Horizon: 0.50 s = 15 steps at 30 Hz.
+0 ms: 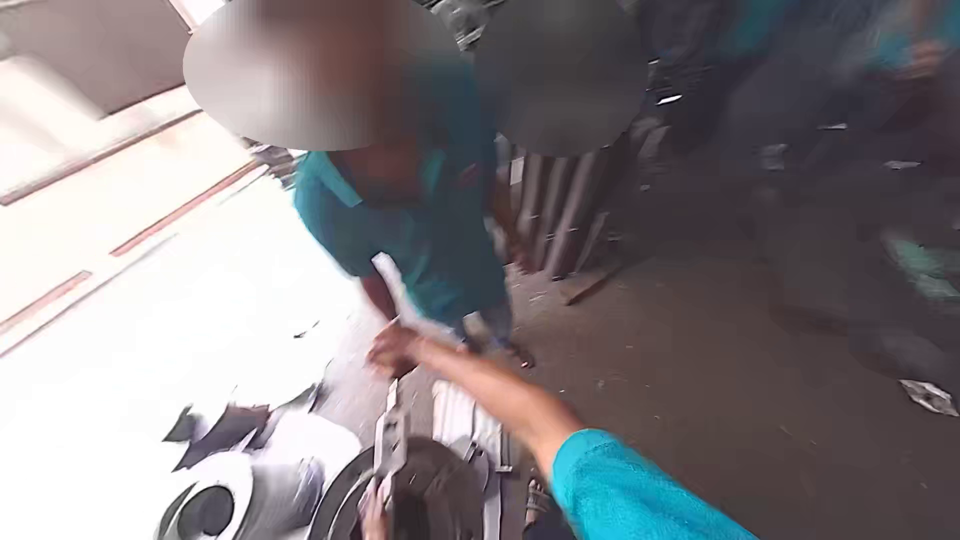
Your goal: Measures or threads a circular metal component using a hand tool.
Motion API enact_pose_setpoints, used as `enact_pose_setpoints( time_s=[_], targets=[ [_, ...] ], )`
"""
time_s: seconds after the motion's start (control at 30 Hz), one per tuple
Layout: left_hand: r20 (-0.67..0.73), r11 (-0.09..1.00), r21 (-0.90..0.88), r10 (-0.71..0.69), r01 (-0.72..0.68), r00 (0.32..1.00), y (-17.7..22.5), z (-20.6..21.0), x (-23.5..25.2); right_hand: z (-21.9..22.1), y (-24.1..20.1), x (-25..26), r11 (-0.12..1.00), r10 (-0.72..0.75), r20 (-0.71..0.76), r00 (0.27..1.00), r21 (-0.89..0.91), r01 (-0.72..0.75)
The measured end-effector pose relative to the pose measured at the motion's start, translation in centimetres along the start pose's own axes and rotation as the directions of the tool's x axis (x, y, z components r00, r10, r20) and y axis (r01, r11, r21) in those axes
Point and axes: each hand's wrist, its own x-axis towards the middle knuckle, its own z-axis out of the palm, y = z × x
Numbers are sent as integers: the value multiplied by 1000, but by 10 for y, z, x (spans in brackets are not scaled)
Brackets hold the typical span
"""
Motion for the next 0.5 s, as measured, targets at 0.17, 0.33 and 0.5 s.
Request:
enact_pose_setpoints(
  time_s=[0.17,0.33,0.5],
  targets=[
    [-128,977,-126,-186,170,974,24,39,-4,3,-2,57,950,-251,-17,968,-195,243],
    [-285,850,441,-172,289,943,29,46,-1,1,7,64,939,-182,98,978,-278,202],
    [-535,771,453,-165,447,829,-7,33,-20,1,27,14,969,-83,-107,991,-242,56]
  ],
)
